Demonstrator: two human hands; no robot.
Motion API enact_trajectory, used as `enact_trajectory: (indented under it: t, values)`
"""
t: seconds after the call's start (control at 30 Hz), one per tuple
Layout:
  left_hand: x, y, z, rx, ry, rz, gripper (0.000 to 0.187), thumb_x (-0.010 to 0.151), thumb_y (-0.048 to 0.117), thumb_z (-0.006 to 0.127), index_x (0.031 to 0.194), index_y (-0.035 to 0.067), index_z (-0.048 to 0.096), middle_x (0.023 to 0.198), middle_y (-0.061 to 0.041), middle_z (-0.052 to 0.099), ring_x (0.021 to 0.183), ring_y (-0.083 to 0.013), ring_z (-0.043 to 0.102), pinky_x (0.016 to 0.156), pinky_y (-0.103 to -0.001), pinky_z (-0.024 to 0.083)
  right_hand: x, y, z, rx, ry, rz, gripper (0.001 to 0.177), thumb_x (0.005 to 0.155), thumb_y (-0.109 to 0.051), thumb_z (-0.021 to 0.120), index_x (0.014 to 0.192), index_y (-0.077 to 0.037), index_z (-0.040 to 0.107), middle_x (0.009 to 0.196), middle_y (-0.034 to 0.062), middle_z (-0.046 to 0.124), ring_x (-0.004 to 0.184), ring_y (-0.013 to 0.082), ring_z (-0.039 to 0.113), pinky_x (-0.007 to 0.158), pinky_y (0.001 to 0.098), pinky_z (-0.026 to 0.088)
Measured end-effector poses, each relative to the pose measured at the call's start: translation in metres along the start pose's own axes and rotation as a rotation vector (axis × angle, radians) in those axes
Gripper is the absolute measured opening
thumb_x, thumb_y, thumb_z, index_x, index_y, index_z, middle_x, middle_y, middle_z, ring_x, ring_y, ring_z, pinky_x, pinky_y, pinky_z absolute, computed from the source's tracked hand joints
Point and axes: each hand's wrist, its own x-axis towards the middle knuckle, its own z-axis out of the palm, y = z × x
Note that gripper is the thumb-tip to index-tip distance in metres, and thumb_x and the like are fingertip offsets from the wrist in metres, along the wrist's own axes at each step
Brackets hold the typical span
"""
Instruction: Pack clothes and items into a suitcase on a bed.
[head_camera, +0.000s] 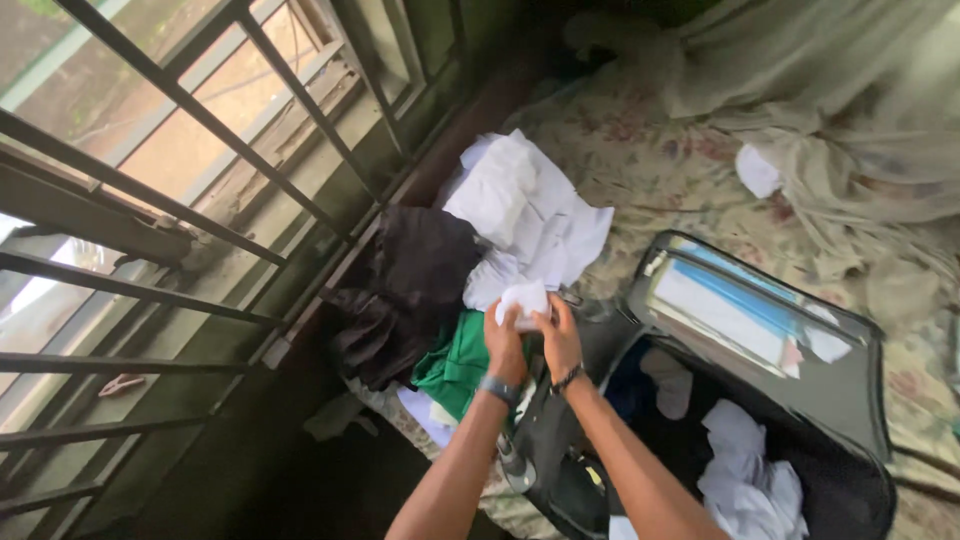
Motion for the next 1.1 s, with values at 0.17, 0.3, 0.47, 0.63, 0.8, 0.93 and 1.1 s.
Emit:
enact_trajectory:
  t: [0.17,0.3,0.47,0.63,0.8,0.93,1.1]
  values:
    - [0.064,0.075,0.055,-0.087,-0.031,0.065,0.05,0.091,0.025,0.067,0.137,0.007,0.054,0.122,-0.005,0.064,0.104,-0.0197,0.063,0.082,-0.036,0.054,0.078,-0.055,0.039,-0.036,-0.07,-0.114,0.058,0.095,-0.017,0.066,0.147,-0.001,0.047,0.144,0.0128,0.056,0.128,0.0249,0.056,0.105,0.037,0.047]
    - [0.121,0.106,0.07,0.011,-0.001,0.251,0.065,0.092,0.021,0.076,0.146,0.015,0.04,0.136,-0.001,0.052,0.117,-0.0155,0.056,0.09,-0.031,0.052,0.116,-0.092,0.055,0.141,-0.24,-0.204,0.07,0.097,-0.005,0.058,0.158,-0.003,0.024,0.161,0.0154,0.033,0.147,0.0301,0.037,0.114,0.0393,0.043]
    - [0.146,0.081,0.049,-0.06,0.031,0.197,0.055,0.095,0.016,0.075,0.14,0.004,0.046,0.126,-0.011,0.048,0.104,-0.0241,0.049,0.078,-0.037,0.044,0.132,-0.068,0.044,0.08,-0.259,-0.255,0.07,0.1,-0.006,0.055,0.161,-0.003,0.021,0.167,0.0189,0.027,0.154,0.0322,0.029,0.118,0.0408,0.039]
    - [0.114,0.059,0.051,-0.117,0.044,0.115,0.052,0.092,0.017,0.068,0.14,0.01,0.049,0.139,-0.01,0.055,0.118,-0.0199,0.058,0.089,-0.04,0.057,0.106,-0.069,0.031,0.018,-0.193,-0.198,0.064,0.102,-0.013,0.057,0.159,-0.001,0.029,0.163,0.0203,0.037,0.153,0.0315,0.037,0.118,0.042,0.041]
    - [0.062,0.025,0.063,-0.214,-0.161,0.099,0.044,0.095,0.015,0.063,0.136,0.004,0.053,0.135,-0.011,0.06,0.116,-0.0236,0.063,0.092,-0.041,0.054,0.064,-0.081,0.013,0.086,-0.133,-0.171,0.063,0.103,-0.02,0.056,0.157,0.0,0.03,0.163,0.0209,0.036,0.15,0.0304,0.038,0.119,0.0419,0.036]
    - [-0.021,0.002,0.076,-0.196,-0.234,0.062,0.038,0.097,0.013,0.061,0.133,0.002,0.056,0.133,-0.01,0.065,0.121,-0.0225,0.064,0.102,-0.036,0.051,0.008,-0.069,-0.028,0.155,-0.042,-0.173,0.062,0.104,-0.022,0.055,0.157,0.001,0.032,0.161,0.0205,0.04,0.149,0.0303,0.042,0.12,0.0411,0.037]
    - [-0.125,-0.045,0.072,-0.008,-0.321,0.045,0.031,0.097,0.005,0.059,0.127,-0.002,0.061,0.126,-0.013,0.068,0.117,-0.0229,0.064,0.105,-0.037,0.05,-0.083,-0.047,-0.099,0.105,0.121,-0.158,0.052,0.106,-0.018,0.055,0.152,0.002,0.042,0.156,0.0191,0.048,0.145,0.0281,0.046,0.12,0.0391,0.038]
